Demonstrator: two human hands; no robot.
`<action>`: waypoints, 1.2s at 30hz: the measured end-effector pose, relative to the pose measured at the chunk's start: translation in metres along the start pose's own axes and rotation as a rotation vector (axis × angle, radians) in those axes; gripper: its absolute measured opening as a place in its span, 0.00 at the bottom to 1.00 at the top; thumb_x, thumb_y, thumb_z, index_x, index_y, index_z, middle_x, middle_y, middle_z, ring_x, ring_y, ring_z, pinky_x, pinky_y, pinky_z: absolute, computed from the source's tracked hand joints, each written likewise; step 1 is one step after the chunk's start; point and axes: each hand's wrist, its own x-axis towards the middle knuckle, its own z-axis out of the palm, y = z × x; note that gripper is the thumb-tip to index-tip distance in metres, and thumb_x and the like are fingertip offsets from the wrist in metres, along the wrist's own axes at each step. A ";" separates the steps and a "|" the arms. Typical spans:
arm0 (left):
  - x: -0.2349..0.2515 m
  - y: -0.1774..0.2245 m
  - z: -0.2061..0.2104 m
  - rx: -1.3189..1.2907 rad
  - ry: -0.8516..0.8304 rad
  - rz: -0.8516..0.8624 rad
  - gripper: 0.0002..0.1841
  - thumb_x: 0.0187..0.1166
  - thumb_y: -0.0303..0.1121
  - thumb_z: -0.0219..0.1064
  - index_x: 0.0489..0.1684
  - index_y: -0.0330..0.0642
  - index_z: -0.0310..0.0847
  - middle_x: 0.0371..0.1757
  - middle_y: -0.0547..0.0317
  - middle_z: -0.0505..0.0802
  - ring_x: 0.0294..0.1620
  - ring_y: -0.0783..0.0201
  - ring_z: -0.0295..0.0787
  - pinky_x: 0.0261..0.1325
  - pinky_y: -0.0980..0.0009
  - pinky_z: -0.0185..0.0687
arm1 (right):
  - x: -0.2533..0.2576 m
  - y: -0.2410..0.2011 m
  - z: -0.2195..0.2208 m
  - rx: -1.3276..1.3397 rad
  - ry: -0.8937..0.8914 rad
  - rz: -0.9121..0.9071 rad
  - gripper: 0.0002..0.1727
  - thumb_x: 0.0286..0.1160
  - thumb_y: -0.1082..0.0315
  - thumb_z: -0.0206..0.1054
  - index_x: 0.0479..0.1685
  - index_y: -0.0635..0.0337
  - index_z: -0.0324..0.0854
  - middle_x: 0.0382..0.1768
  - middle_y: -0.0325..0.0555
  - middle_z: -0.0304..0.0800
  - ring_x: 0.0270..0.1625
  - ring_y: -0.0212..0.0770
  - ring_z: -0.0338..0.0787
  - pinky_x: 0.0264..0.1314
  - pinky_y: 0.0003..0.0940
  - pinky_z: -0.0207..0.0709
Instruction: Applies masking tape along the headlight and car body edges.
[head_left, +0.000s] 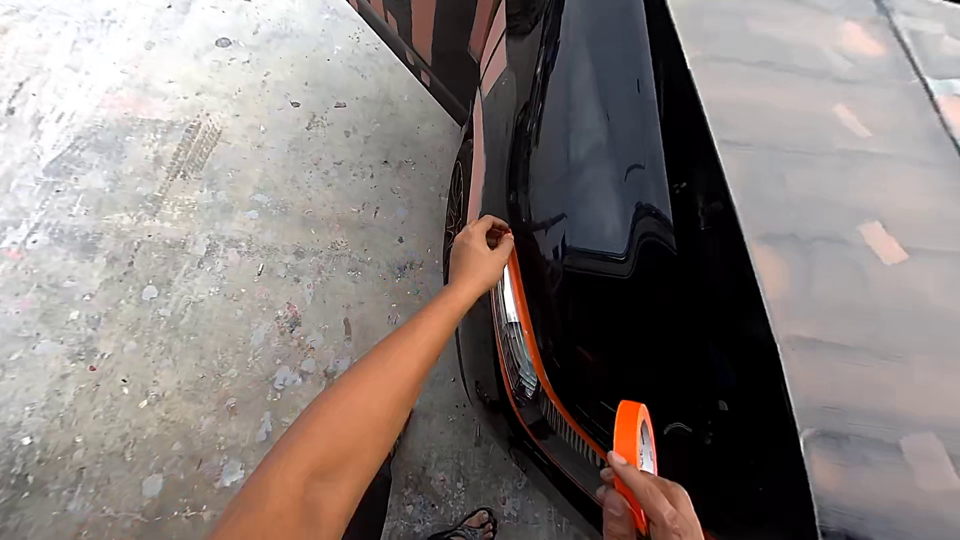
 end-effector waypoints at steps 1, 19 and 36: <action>-0.002 -0.001 0.007 -0.157 0.062 -0.107 0.10 0.78 0.41 0.72 0.49 0.48 0.90 0.46 0.60 0.95 0.44 0.65 0.93 0.53 0.56 0.90 | 0.048 0.009 0.006 -0.113 0.050 -0.112 0.20 0.89 0.59 0.53 0.67 0.57 0.83 0.46 0.52 0.83 0.48 0.41 0.86 0.51 0.36 0.82; 0.014 -0.001 0.021 -0.560 0.204 -0.455 0.06 0.65 0.39 0.80 0.25 0.52 0.89 0.26 0.67 0.89 0.27 0.67 0.84 0.31 0.64 0.81 | 0.304 0.080 0.073 -0.643 -0.051 -0.531 0.23 0.84 0.61 0.54 0.75 0.49 0.80 0.55 0.60 0.84 0.58 0.60 0.83 0.58 0.57 0.72; -0.086 -0.037 0.014 -0.511 0.005 -0.455 0.22 0.91 0.37 0.44 0.65 0.47 0.87 0.60 0.59 0.90 0.52 0.65 0.91 0.51 0.62 0.90 | 0.307 0.084 0.073 -0.696 -0.048 -0.554 0.23 0.84 0.59 0.53 0.75 0.49 0.79 0.54 0.59 0.83 0.57 0.58 0.81 0.55 0.53 0.66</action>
